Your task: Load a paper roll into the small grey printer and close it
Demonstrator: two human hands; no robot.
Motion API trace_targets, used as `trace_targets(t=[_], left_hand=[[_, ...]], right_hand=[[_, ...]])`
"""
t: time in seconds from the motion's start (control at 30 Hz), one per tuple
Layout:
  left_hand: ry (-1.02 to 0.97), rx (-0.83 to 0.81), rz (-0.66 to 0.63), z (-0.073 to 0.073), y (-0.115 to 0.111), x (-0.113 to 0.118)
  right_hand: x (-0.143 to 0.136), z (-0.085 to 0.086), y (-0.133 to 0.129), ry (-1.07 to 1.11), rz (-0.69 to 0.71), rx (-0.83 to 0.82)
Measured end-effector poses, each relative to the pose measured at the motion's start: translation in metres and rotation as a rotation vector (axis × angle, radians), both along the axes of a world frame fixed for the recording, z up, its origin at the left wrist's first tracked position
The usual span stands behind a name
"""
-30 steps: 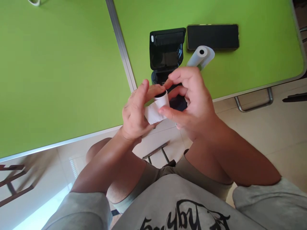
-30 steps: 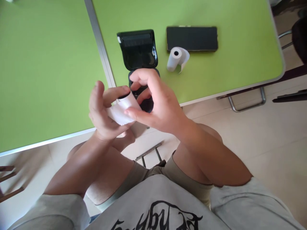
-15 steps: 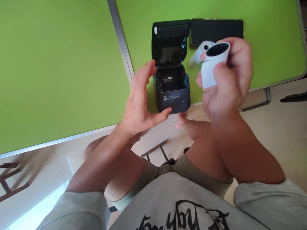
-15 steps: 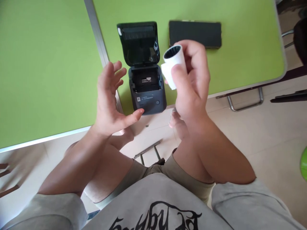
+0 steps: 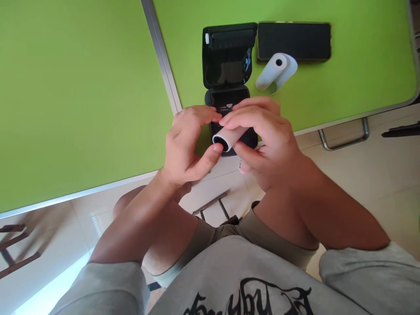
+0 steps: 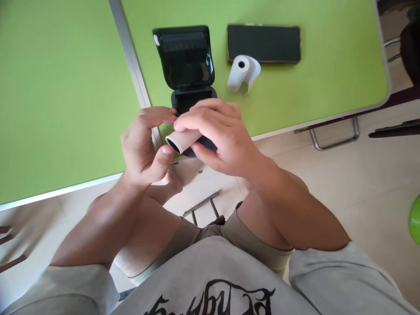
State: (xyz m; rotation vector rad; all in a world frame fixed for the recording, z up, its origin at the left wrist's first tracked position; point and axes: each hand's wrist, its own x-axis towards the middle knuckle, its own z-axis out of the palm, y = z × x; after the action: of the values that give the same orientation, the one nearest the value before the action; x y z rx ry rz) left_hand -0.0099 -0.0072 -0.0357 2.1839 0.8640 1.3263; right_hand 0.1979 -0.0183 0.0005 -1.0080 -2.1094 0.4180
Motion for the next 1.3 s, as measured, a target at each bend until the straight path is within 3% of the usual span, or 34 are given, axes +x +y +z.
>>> trace_targets(t=[0.23,0.5,0.67,0.97,1.3], left_hand=[[0.027,-0.146,-0.191,-0.002,0.000,-0.006],[0.040,-0.106,-0.144,-0.005,0.001,-0.007],[0.050,-0.158,-0.130,-0.007,0.001,-0.005],[0.000,-0.189,-0.072,-0.004,-0.002,-0.005],[0.002,-0.139,-0.012,-0.005,-0.004,-0.004]], right_hand=[[-0.006,0.000,0.002,0.097,0.144,0.036],[-0.012,-0.007,0.005,0.029,0.044,0.111],[-0.014,-0.016,0.009,0.110,-0.015,0.183],[-0.006,-0.008,0.007,0.093,-0.010,0.041],[-0.003,-0.007,0.010,0.016,-0.036,0.034]])
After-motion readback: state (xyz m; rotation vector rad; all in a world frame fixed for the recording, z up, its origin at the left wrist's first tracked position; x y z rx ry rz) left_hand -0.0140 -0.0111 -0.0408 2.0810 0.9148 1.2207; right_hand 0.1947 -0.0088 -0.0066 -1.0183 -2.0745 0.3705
